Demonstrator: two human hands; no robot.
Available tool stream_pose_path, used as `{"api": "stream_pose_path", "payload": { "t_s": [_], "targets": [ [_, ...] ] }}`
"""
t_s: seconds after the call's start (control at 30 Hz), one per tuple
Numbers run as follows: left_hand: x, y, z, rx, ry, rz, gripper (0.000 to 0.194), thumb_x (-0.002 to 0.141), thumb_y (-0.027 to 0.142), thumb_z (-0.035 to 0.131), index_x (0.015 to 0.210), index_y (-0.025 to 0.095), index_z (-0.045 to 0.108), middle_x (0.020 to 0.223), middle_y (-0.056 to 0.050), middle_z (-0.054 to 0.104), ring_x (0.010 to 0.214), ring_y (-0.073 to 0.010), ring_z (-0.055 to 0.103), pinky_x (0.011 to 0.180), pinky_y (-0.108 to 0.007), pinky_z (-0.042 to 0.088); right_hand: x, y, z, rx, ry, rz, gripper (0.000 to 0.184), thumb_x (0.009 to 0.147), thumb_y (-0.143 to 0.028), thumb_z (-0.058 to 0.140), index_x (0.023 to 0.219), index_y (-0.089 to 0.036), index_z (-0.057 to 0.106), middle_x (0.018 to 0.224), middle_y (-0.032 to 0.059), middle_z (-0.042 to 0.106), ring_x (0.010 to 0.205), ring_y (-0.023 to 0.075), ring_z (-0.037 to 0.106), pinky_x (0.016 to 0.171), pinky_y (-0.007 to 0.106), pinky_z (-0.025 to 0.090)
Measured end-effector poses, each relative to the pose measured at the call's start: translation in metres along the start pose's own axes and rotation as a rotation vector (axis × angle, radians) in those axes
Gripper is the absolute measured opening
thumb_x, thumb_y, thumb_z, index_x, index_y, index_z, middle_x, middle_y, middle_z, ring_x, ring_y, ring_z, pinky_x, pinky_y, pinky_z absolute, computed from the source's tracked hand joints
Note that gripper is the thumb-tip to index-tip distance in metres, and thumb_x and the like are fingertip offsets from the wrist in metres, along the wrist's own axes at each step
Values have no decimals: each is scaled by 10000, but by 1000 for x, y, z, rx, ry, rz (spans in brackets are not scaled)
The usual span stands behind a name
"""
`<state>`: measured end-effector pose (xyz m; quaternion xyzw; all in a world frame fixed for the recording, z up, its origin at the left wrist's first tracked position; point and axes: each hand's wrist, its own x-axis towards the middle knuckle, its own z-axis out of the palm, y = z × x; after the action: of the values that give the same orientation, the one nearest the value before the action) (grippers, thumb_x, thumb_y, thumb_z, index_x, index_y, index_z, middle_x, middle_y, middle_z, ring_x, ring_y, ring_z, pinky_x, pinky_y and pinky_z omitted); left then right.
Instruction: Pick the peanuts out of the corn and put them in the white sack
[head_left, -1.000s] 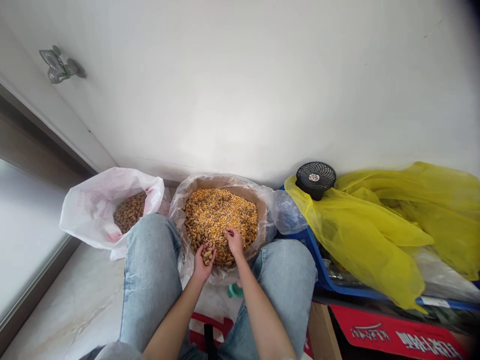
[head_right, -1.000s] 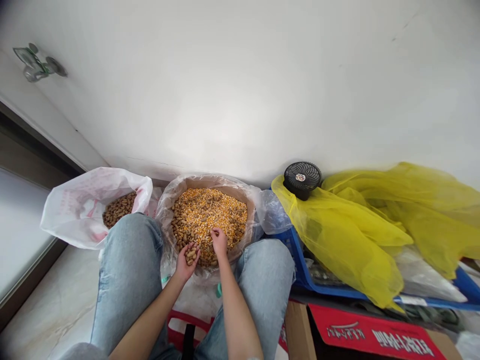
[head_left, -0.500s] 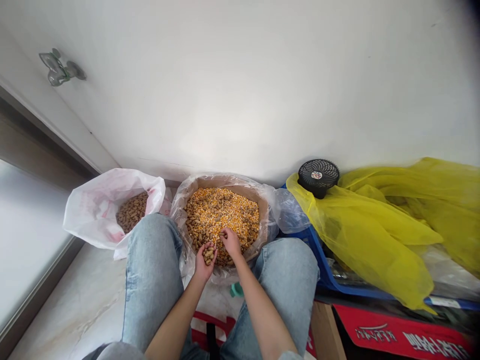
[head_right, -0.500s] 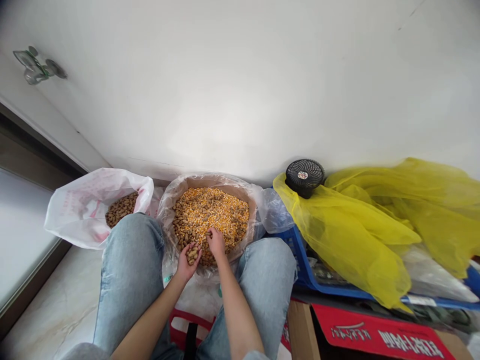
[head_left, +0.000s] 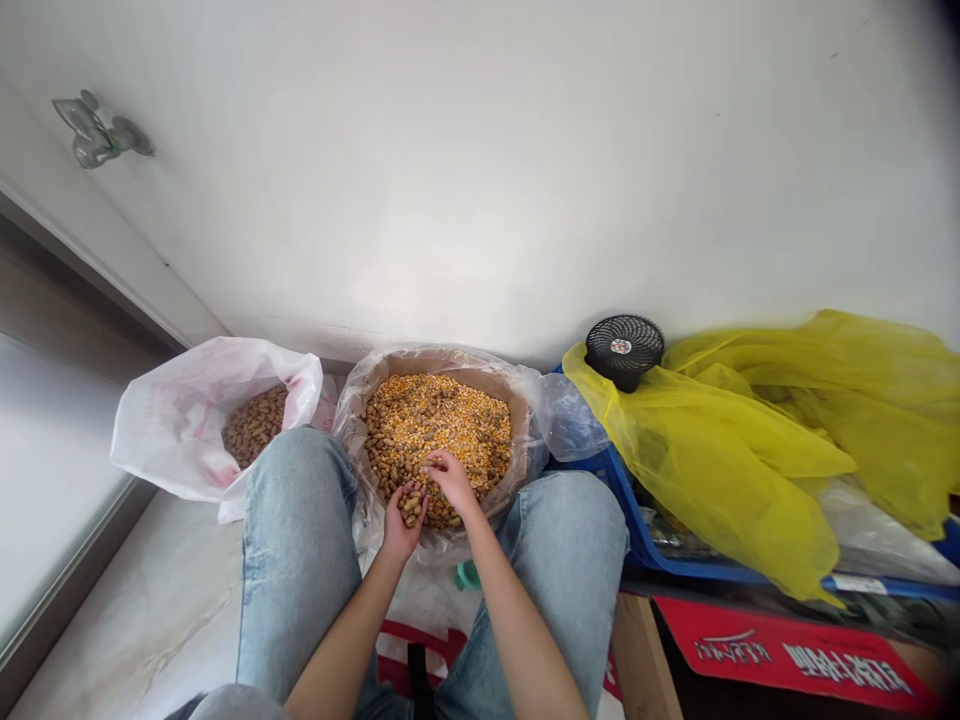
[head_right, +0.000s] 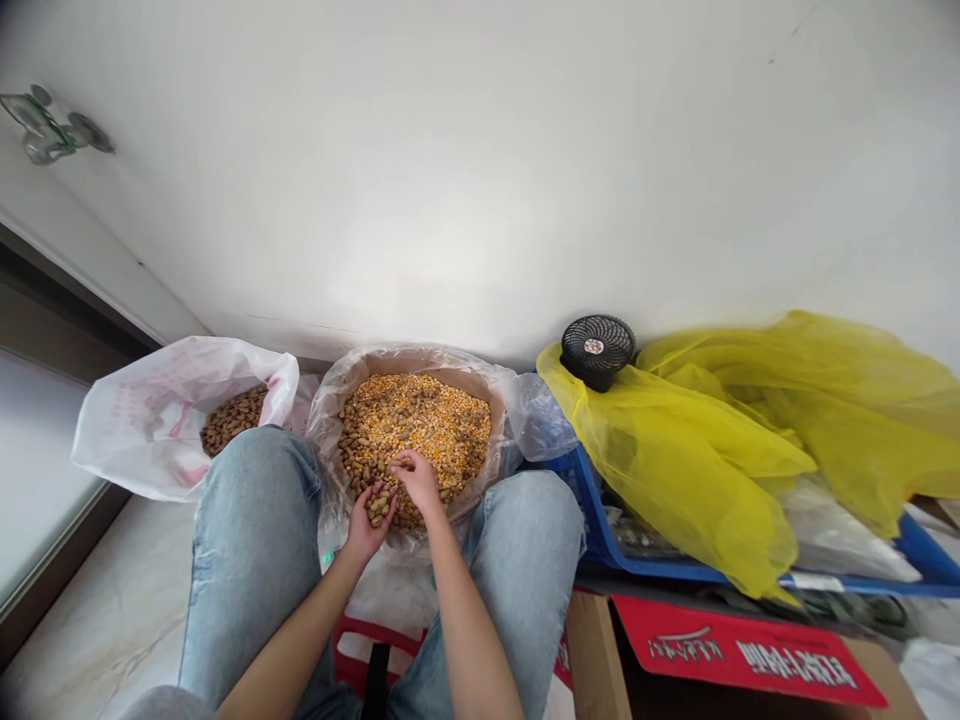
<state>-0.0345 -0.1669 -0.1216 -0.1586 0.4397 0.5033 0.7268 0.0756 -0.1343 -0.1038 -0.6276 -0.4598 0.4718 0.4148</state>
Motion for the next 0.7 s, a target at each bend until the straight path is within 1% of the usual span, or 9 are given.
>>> {"api": "stream_pose_path", "payload": {
  "t_s": [0.1, 0.17, 0.27, 0.4, 0.6, 0.7],
  "targets": [
    [1, -1, 0, 5, 33, 17, 150, 770, 154, 420, 729, 157, 564, 673, -17, 617, 611, -111, 600, 584, -243, 501, -21, -16, 6, -83, -115, -37, 156, 637, -201, 529, 787, -208, 574, 665, -32, 582, 631, 127, 539, 627, 250, 426],
    [0, -1, 0, 21, 54, 14, 159, 770, 159, 419, 709, 156, 567, 643, -10, 610, 567, -104, 589, 537, -219, 481, -35, -20, 12, -147, -132, -75, 164, 647, -169, 513, 791, -213, 579, 717, -22, 601, 681, 131, 550, 667, 256, 428],
    [-1, -1, -1, 33, 35, 10, 166, 762, 178, 437, 672, 146, 573, 592, -12, 593, 526, -101, 573, 497, -198, 453, -50, -18, 24, -198, -120, -107, 190, 659, -132, 492, 800, -220, 584, 804, -4, 625, 756, 142, 563, 723, 273, 430],
    [-4, 0, 0, 29, 9, 18, 177, 759, 180, 441, 644, 143, 570, 577, -11, 582, 497, -92, 551, 476, -188, 431, -55, -11, 33, -224, -72, -119, 219, 659, -111, 493, 826, -212, 593, 864, 22, 629, 815, 155, 563, 763, 289, 428],
    [-9, 0, 2, 61, 32, 37, 177, 761, 176, 444, 636, 143, 564, 532, 4, 557, 444, -75, 519, 434, -173, 402, -54, -10, 32, -239, -60, -106, 215, 657, -110, 502, 823, -196, 608, 846, 38, 624, 818, 161, 558, 769, 297, 425],
    [-11, 1, 4, 53, 30, 26, 213, 777, 177, 416, 626, 141, 561, 512, 8, 547, 398, -64, 489, 398, -165, 377, -54, -12, 31, -236, -51, -99, 219, 657, -106, 507, 834, -188, 607, 843, 41, 621, 805, 157, 559, 761, 290, 427]
  ]
}}
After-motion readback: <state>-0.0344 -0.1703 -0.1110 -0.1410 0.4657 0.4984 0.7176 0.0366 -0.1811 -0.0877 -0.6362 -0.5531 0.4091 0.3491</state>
